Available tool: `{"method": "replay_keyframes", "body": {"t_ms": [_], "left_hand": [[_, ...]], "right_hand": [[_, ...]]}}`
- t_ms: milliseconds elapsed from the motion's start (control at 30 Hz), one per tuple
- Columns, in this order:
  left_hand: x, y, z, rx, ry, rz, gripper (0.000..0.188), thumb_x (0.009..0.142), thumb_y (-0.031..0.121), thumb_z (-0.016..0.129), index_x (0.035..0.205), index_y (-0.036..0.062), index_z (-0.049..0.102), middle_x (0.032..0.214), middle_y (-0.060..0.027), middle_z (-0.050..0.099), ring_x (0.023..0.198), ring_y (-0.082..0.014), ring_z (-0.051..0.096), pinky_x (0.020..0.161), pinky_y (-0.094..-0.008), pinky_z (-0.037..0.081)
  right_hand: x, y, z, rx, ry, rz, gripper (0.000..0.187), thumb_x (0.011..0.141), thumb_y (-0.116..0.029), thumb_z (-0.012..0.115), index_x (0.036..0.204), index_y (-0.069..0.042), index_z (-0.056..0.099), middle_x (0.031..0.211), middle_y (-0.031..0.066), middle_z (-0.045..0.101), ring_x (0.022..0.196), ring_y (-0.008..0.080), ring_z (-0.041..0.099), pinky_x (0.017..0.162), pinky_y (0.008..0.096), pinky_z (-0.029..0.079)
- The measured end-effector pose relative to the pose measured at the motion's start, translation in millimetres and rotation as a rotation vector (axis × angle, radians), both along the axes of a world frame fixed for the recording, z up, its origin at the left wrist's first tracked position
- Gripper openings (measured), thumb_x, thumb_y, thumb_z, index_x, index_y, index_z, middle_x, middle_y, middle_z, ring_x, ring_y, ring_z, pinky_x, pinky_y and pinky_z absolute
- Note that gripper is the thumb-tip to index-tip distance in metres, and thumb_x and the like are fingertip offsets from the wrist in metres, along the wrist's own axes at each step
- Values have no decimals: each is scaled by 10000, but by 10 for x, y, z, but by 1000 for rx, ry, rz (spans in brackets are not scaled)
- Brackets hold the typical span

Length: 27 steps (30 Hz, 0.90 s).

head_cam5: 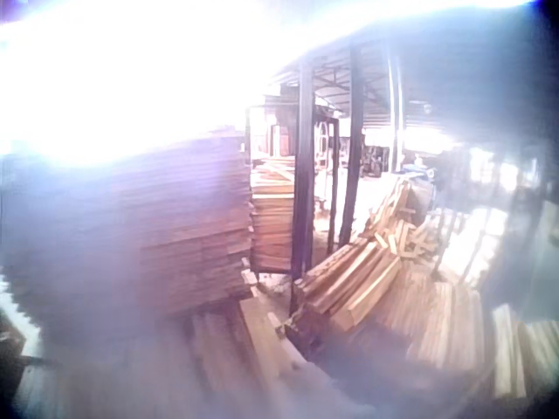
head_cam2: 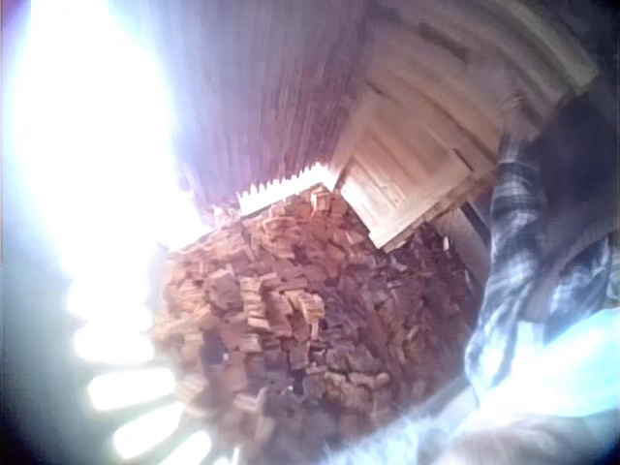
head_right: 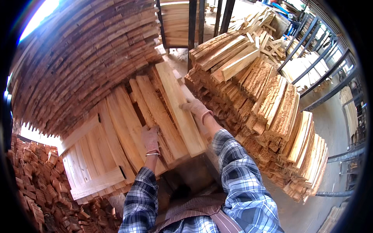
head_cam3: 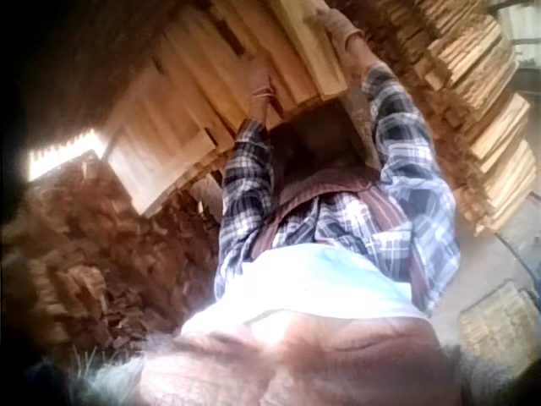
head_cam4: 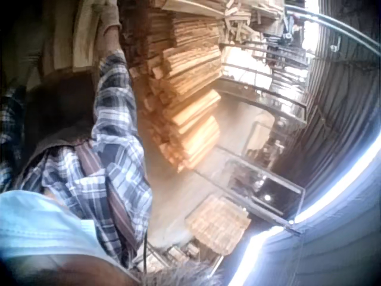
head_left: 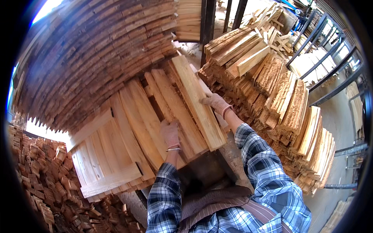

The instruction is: The person stacks wooden planks in a lumber yard. They pick up planks from a pile and place them onto a metal rack, arranging them in a neat stack.

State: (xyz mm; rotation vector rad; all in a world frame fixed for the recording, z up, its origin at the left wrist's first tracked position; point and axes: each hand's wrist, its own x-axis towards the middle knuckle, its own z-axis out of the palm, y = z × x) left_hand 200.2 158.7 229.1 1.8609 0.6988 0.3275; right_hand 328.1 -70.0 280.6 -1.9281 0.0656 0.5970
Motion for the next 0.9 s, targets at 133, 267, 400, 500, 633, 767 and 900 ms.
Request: {"method": "replay_keyframes", "body": {"t_ms": [133,267,400,500,633,767,900], "left_hand": [[-157,105,127,226,-125,7,289,846,194,704,1041,-19,699,824,-128,705,735,-237,667,669,-376,530],[-457,266,641,221,127,127,288,840,216,733,945,-26,618,821,-122,673,706,-302,633,664,-434,513],[-447,110,725,67,111,99,279,837,225,726,916,-18,614,797,-104,673,694,-277,634,653,-421,509],[-291,-54,532,359,233,-6,249,849,208,710,872,-20,612,746,-91,648,698,-188,629,610,-364,495],[-398,158,476,-159,96,86,261,864,172,709,1005,-45,671,840,-79,688,747,-188,651,636,-373,530],[-758,732,611,-250,21,114,242,876,160,706,1009,-40,676,870,-72,685,769,-154,649,643,-313,526],[-801,1110,504,-170,1,150,256,899,144,691,1075,-42,688,921,-48,687,833,-143,630,732,-286,517]], "right_hand": [[26,-13,-176,281,60,-85,636,832,-235,797,1368,49,604,1107,89,722,981,176,682,932,326,521],[-15,-154,-145,517,80,-145,548,811,-161,812,1297,41,663,1058,66,735,918,139,683,890,301,533],[41,-585,-158,640,132,-185,534,784,-117,802,1281,35,679,1053,93,753,902,154,705,847,270,549],[132,-741,-350,489,-127,-232,453,817,-114,781,1238,33,704,1003,68,754,841,131,697,799,264,554],[253,-855,-526,512,10,-241,333,867,-124,741,1164,26,739,970,42,751,806,119,692,762,269,553],[243,-736,-502,421,-73,-342,279,858,-116,754,1093,34,754,931,66,761,763,133,701,742,279,571],[199,-234,-443,621,44,-226,294,819,-157,799,1032,44,764,867,91,752,711,168,704,709,297,572]]}}
